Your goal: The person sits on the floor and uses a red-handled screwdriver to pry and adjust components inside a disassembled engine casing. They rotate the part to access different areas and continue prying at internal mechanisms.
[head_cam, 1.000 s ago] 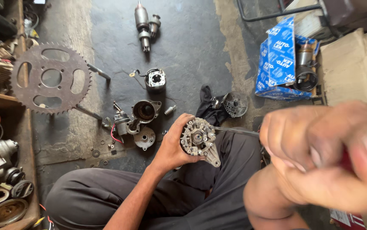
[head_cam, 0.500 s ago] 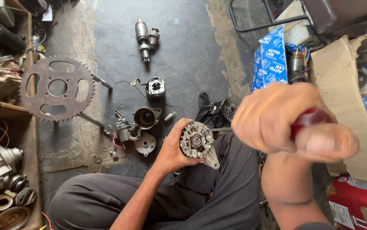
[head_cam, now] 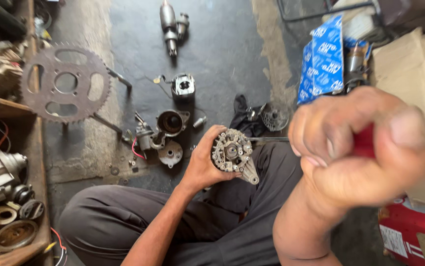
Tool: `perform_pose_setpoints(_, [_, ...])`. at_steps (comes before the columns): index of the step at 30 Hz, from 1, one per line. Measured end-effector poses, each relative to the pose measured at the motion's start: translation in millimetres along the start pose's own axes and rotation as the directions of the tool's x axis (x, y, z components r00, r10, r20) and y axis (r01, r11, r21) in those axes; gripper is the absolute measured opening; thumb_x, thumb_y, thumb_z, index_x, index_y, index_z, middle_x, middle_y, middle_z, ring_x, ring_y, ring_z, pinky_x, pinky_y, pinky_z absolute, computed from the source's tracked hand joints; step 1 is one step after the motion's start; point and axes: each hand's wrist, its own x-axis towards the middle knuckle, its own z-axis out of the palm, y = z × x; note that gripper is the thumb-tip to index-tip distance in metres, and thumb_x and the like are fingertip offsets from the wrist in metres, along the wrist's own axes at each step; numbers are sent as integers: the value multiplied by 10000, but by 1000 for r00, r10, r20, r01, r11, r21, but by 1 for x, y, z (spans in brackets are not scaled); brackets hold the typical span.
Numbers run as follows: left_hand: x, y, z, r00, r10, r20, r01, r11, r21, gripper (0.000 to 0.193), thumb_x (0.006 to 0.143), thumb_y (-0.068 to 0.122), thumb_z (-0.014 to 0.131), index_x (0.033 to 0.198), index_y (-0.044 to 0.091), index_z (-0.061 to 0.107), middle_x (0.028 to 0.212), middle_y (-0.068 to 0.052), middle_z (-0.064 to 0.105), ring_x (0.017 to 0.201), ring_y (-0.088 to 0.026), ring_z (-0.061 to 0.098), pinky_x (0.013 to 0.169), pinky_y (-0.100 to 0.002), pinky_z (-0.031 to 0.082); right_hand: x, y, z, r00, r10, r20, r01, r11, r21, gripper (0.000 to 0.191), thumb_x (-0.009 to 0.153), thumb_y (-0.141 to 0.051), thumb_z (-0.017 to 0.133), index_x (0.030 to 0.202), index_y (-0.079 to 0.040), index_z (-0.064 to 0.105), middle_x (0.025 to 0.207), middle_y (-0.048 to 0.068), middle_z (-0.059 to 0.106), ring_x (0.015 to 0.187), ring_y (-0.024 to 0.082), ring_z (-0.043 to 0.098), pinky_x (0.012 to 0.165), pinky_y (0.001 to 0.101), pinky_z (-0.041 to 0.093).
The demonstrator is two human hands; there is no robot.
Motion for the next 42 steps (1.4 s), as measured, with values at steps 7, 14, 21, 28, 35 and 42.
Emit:
perform_pose_setpoints(7, [2, -2, -1, 1000, 3, 30, -3, 1000, 25, 1075, 521, 246, 979, 1446, 44, 470, 1430, -150, 565, 1335, -308, 586, 1121, -393, 467, 36, -11, -15, 790, 91, 606, -11, 991, -135, 537, 957, -514, 455, 678, -56, 487, 533, 80, 507, 388, 175, 387, 428, 339, 366])
perform_pose_setpoints(14, [3, -3, -1, 999, 12, 35, -13, 999, 30, 1056, 518, 232, 966, 1437, 39, 482, 1432, -148, 565, 1346, -312, 575, 1131, -392, 459, 73, -11, 9, 293, 145, 945, -228, 971, -78, 415, 900, -372, 508, 615, -69, 518, 532, 77, 567, 429, 226, 510, 449, 389, 432])
perform_pose_setpoints(21, [0, 1, 0, 1000, 1, 14, -1, 1000, 27, 1035, 513, 200, 967, 1424, 34, 504, 1455, -158, 568, 1359, -327, 581, 1134, -392, 467, 37, -10, -33, 844, 108, 525, -65, 993, -100, 413, 911, -341, 516, 597, -82, 442, 471, 19, 400, 385, 144, 332, 395, 346, 293])
perform_pose_setpoints(28, [-1, 3, 2, 1000, 15, -5, -15, 1000, -22, 1036, 510, 200, 975, 1418, 31, 506, 1453, -164, 569, 1359, -324, 587, 1145, -388, 468, 23, -13, -21, 888, 46, 457, 0, 995, -100, 450, 973, -400, 541, 667, -103, 397, 521, 25, 379, 387, 137, 317, 426, 319, 286])
perform_pose_setpoints(35, [-1, -3, 4, 1000, 18, -16, -17, 1000, 22, 1053, 487, 190, 984, 1416, 31, 513, 1451, -169, 575, 1350, -321, 586, 1133, -388, 467, 9, 3, -22, 987, -94, 131, 107, 990, -92, 442, 958, -425, 567, 691, -111, 408, 519, 15, 388, 389, 132, 334, 429, 318, 305])
perform_pose_setpoints(42, [6, -12, -5, 994, 67, 86, -65, 998, -21, 1076, 577, 339, 967, 1475, 27, 463, 1509, -183, 511, 1431, -341, 508, 1191, -416, 403, 27, -12, -19, 989, -75, 128, 69, 996, 51, 439, 943, -450, 594, 716, -118, 418, 517, 5, 398, 391, 127, 351, 431, 318, 325])
